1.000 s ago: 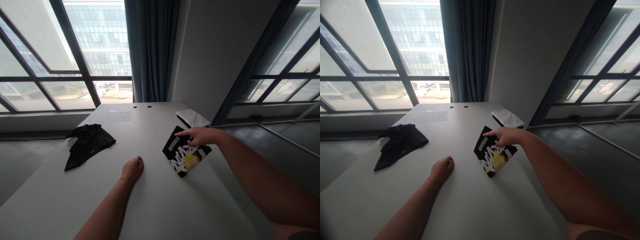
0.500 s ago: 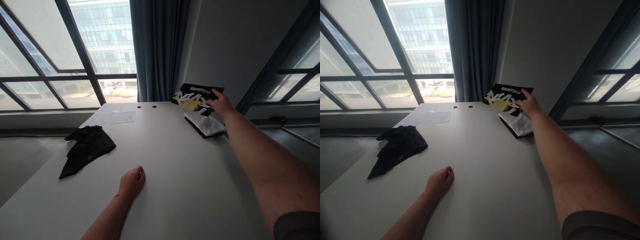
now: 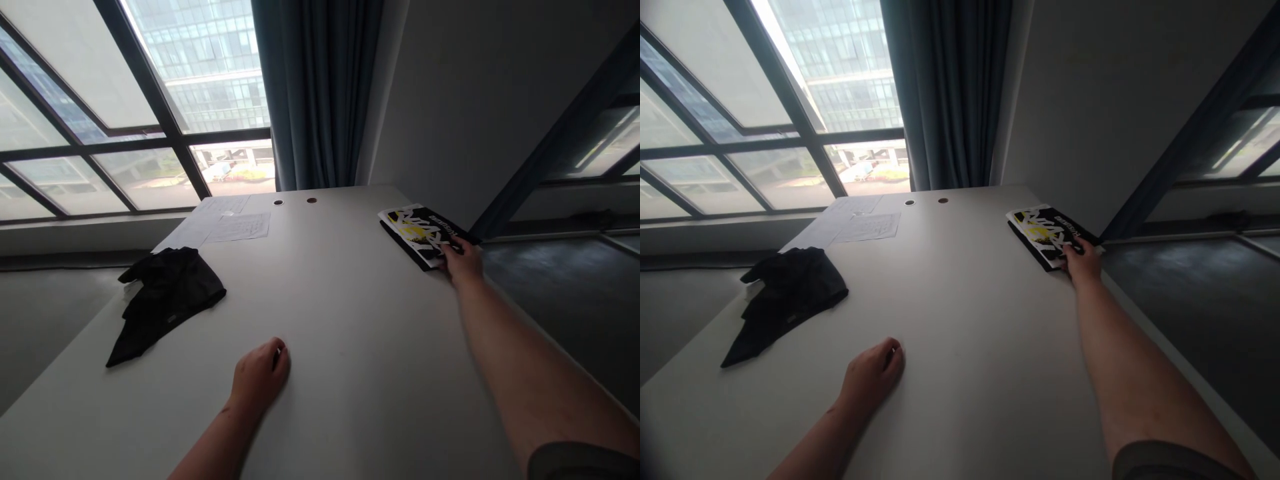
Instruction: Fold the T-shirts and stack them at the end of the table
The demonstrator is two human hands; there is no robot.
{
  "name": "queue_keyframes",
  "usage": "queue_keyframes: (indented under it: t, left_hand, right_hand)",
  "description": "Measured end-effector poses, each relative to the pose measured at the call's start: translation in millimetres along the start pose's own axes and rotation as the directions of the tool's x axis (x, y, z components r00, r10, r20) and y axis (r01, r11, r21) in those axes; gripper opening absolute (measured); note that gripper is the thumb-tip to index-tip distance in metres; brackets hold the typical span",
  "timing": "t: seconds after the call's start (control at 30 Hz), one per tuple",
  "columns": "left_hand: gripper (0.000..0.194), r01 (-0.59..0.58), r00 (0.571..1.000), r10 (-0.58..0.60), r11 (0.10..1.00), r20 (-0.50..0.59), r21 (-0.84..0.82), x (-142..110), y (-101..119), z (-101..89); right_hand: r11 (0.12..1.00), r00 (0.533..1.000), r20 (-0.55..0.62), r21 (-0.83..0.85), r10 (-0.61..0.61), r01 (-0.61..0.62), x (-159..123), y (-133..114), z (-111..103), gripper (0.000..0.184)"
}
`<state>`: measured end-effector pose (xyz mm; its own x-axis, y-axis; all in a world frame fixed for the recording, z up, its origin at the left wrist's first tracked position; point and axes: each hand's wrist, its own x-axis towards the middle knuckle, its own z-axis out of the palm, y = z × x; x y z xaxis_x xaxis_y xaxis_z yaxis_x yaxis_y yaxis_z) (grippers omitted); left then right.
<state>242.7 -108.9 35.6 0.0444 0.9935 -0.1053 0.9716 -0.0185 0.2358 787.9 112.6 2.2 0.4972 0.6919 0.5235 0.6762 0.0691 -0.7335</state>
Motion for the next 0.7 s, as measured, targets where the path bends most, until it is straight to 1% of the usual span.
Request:
queue_keyframes:
  t: [0.07,0.1,0.17,0.23,0.27,0.33,0.4,0.47,0.57,0.63,0.7]
  left_hand:
    - [0.02,-0.004,1.0,0.004,1.0,-0.002,0.004,-0.1,-0.1,0.1]
    - [0.02,-0.006,1.0,0.006,1.0,-0.001,0.005,-0.1,0.1,0.0]
    - [0.02,-0.009,1.0,0.009,1.0,-0.001,0.006,0.1,0.9,-0.8]
    - [0.02,-0.008,1.0,0.008,1.0,0.0,0.004,0.4,2.2,-2.7]
    - [0.02,-0.008,1.0,0.008,1.0,0.001,0.001,0.3,2.9,-3.9]
    - [0.02,-0.01,1.0,0.01,1.0,0.003,-0.011,-0.3,3.8,-6.6]
    - [0.019,-0.018,1.0,0.017,0.999,-0.011,-0.03,-2.0,4.0,-8.4]
    - [0.019,-0.032,0.999,0.03,0.998,-0.039,-0.051,-4.1,3.6,-8.1]
    - [0.02,-0.075,0.994,0.069,0.995,-0.079,-0.071,-4.4,2.3,-3.1]
    - [0.02,-0.121,0.989,0.113,0.99,-0.099,-0.077,-0.2,-0.3,1.4]
    - [0.021,-0.169,0.977,0.156,0.982,-0.144,-0.082,8.3,-7.5,3.3]
  right_hand:
    - [0.998,0.997,-0.07,-0.051,0.03,-0.034,-15.0,3.5,2.2,0.05]
    - [0.994,0.995,-0.093,-0.105,0.024,-0.033,-22.4,3.7,3.7,0.048]
    - [0.974,0.996,-0.083,-0.228,-0.015,-0.005,-35.2,1.1,6.5,0.05]
    - [0.935,1.0,0.002,-0.354,-0.027,0.026,-45.1,-4.9,8.4,0.059]
    - [0.915,0.998,0.059,-0.402,-0.012,0.035,-49.5,-8.5,8.6,0.065]
    - [0.885,0.985,0.163,-0.465,0.054,0.028,-58.3,-15.8,7.7,0.077]
    - [0.851,0.962,0.241,-0.525,0.13,0.016,-68.6,-21.9,5.9,0.087]
    - [0.809,0.934,0.308,-0.587,0.18,0.038,-80.2,-26.3,4.9,0.087]
    - [0.733,0.892,0.391,-0.671,0.228,0.107,-97.1,-32.2,6.7,0.078]
    - [0.689,0.86,0.436,-0.71,0.263,0.149,-107.9,-38.3,8.6,0.075]
    - [0.664,0.832,0.481,-0.722,0.276,0.197,-120.9,-47.2,8.8,0.074]
